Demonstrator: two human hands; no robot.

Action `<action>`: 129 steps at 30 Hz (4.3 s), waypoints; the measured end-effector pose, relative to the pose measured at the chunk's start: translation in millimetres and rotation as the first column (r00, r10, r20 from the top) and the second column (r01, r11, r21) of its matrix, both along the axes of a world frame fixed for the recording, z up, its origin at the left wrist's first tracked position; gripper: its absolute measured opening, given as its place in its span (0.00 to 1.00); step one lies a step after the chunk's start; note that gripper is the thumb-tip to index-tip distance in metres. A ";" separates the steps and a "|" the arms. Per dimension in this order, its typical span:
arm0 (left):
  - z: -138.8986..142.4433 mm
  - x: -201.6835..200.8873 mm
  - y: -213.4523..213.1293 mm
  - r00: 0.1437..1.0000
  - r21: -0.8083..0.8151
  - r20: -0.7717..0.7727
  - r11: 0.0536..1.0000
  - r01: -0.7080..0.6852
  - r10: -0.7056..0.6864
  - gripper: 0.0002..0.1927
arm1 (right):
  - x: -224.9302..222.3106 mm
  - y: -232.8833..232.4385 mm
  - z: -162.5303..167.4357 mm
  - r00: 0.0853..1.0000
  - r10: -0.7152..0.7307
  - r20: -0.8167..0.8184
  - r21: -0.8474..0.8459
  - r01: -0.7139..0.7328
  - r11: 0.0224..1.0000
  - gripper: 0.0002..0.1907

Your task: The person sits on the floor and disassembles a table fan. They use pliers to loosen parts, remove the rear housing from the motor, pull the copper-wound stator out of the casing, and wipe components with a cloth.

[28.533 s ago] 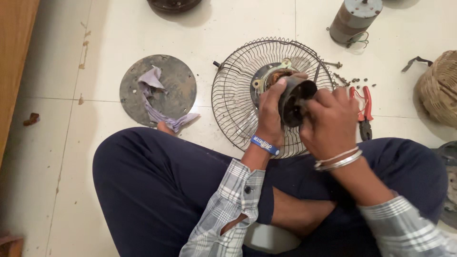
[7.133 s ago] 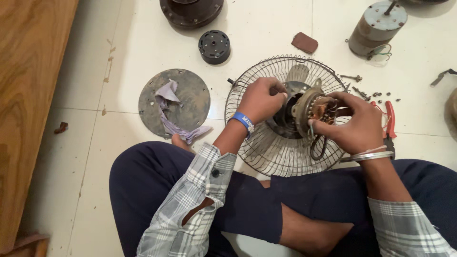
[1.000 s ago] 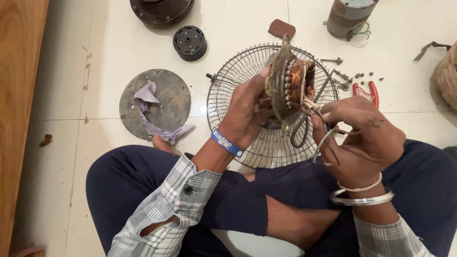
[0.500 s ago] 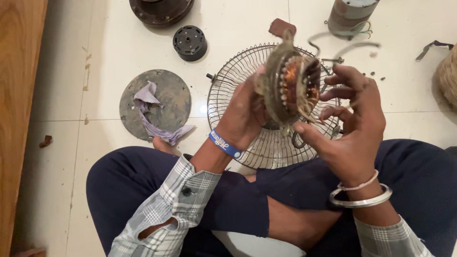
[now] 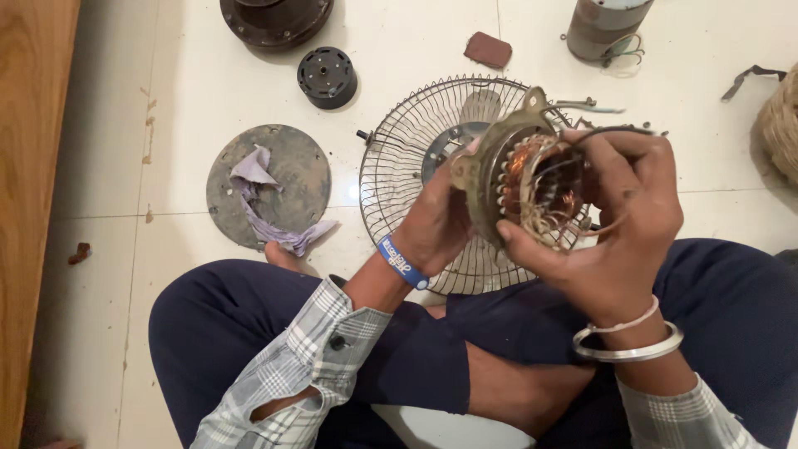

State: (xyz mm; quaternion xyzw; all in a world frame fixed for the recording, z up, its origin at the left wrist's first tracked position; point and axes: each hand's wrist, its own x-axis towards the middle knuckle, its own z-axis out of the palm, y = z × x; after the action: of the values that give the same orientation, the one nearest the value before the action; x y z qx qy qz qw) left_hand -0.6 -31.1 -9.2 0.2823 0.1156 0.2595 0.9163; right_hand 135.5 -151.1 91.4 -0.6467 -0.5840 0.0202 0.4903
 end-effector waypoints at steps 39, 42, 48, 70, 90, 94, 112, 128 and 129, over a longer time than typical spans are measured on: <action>-44.5 -0.3 -29.5 0.811 -0.573 0.580 0.673 0.467 -0.069 0.29 | -1.8 -20.9 13.9 0.948 0.153 -0.280 0.132 -0.120 0.984 0.22; -52.1 -0.1 -31.4 0.864 -0.507 0.489 0.768 0.392 -0.117 0.28 | -2.1 -18.0 14.3 0.944 0.172 -0.280 0.128 -0.141 0.982 0.21; -37.6 -1.8 -29.7 0.875 -0.525 0.463 0.750 0.402 -0.145 0.33 | -0.9 -13.9 14.3 0.944 0.187 -0.272 0.100 -0.165 0.981 0.22; 15.5 3.1 -3.6 0.901 0.543 -0.152 0.796 -0.267 0.406 0.28 | -1.4 -9.0 -8.7 0.955 0.296 -0.030 -0.273 -0.293 0.916 0.24; 58.7 -3.6 -2.0 0.777 0.992 -0.007 0.100 -0.073 0.630 0.24 | 13.7 -7.0 4.4 -0.180 0.069 -0.981 0.131 -0.359 0.924 0.43; 60.2 -3.7 -0.4 0.809 0.992 0.005 0.102 -0.081 0.588 0.30 | 19.5 -5.1 7.9 -0.269 0.112 -0.956 0.201 -0.330 0.922 0.40; 49.9 7.8 11.9 0.899 0.758 -0.357 0.642 0.119 0.255 0.37 | 35.4 -11.5 -50.2 0.008 0.129 -0.992 0.120 -0.315 0.942 0.12; 62.5 -0.4 8.6 0.831 0.927 -0.254 0.369 0.064 0.494 0.39 | 30.2 -7.0 -34.0 -0.216 0.205 -0.955 0.257 -0.250 0.934 0.13; 63.6 -1.7 8.9 0.837 0.950 -0.207 0.309 0.048 0.507 0.38 | 30.9 -6.8 -34.2 -0.263 0.231 -0.937 0.297 -0.252 0.921 0.14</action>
State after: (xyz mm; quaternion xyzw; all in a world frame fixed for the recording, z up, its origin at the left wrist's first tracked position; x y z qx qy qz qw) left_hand -2.3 -22.2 54.4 0.7848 0.2073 0.3334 0.4796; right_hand 166.3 -157.9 57.2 -0.2644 -0.1057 0.6112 0.7385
